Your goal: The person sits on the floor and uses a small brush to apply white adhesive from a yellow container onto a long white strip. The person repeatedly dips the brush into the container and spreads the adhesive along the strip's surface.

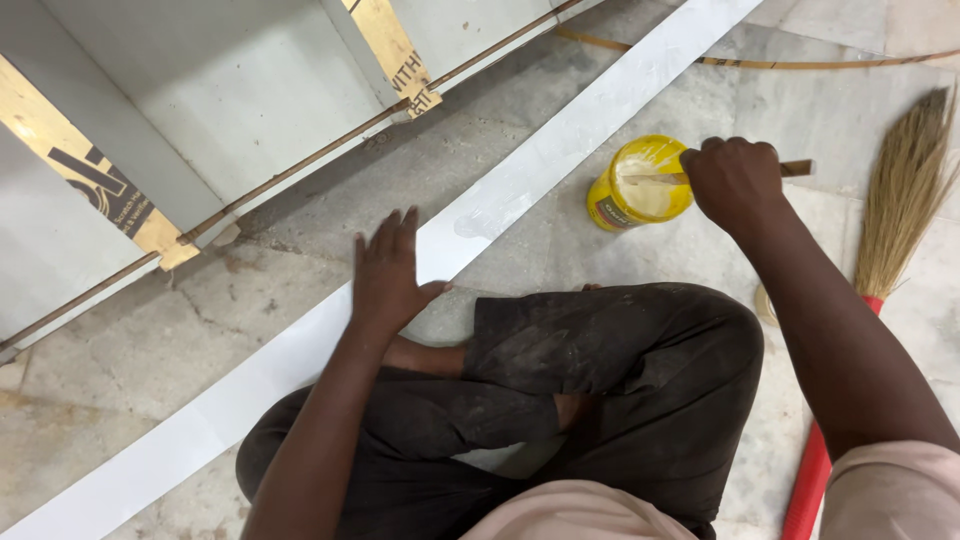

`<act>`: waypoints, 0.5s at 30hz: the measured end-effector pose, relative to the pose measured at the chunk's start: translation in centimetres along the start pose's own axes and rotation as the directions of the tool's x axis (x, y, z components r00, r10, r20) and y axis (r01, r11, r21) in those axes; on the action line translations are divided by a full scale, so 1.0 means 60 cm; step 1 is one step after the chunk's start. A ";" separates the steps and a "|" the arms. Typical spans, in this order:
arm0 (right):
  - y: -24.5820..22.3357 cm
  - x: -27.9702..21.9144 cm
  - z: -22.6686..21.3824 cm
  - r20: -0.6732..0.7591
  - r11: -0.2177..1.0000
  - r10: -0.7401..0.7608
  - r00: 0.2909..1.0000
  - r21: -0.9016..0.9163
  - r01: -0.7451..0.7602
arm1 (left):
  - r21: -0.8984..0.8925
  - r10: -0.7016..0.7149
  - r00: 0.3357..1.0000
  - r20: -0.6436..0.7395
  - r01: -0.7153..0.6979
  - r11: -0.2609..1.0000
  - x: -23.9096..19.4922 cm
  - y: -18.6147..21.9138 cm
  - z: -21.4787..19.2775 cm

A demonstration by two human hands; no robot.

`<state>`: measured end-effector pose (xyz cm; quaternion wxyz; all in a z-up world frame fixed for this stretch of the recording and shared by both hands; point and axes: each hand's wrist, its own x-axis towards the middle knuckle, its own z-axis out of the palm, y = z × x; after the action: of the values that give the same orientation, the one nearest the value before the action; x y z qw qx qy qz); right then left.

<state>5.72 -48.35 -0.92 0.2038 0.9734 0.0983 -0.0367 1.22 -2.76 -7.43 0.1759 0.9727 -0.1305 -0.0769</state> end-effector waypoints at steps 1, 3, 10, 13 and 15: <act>0.002 0.005 0.003 0.000 1.000 -0.006 1.000 -0.020 0.006 | 0.047 -0.035 0.997 0.071 0.032 0.998 -0.006 -0.001 -0.006; 0.002 0.014 0.007 0.005 0.998 -0.013 1.000 -0.057 0.013 | 0.148 -0.111 0.972 0.205 0.082 0.986 -0.016 0.001 -0.017; -0.019 0.044 0.016 0.110 0.973 -0.083 0.990 -0.204 0.104 | 0.327 -0.288 0.906 0.311 0.183 0.927 -0.030 0.009 -0.012; -0.012 0.054 0.016 0.191 0.983 -0.087 0.978 -0.142 0.115 | 0.309 -0.322 0.900 0.294 0.230 0.923 -0.039 -0.001 -0.009; -0.007 0.057 0.022 0.206 0.983 -0.113 0.972 -0.116 0.139 | 0.304 -0.347 0.888 0.300 0.255 0.918 -0.038 -0.003 -0.009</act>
<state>8.94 -47.89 -2.68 0.2728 0.9413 0.1416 -0.1398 -0.82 -1.79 -6.78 0.0085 0.9663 -0.0146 -0.2568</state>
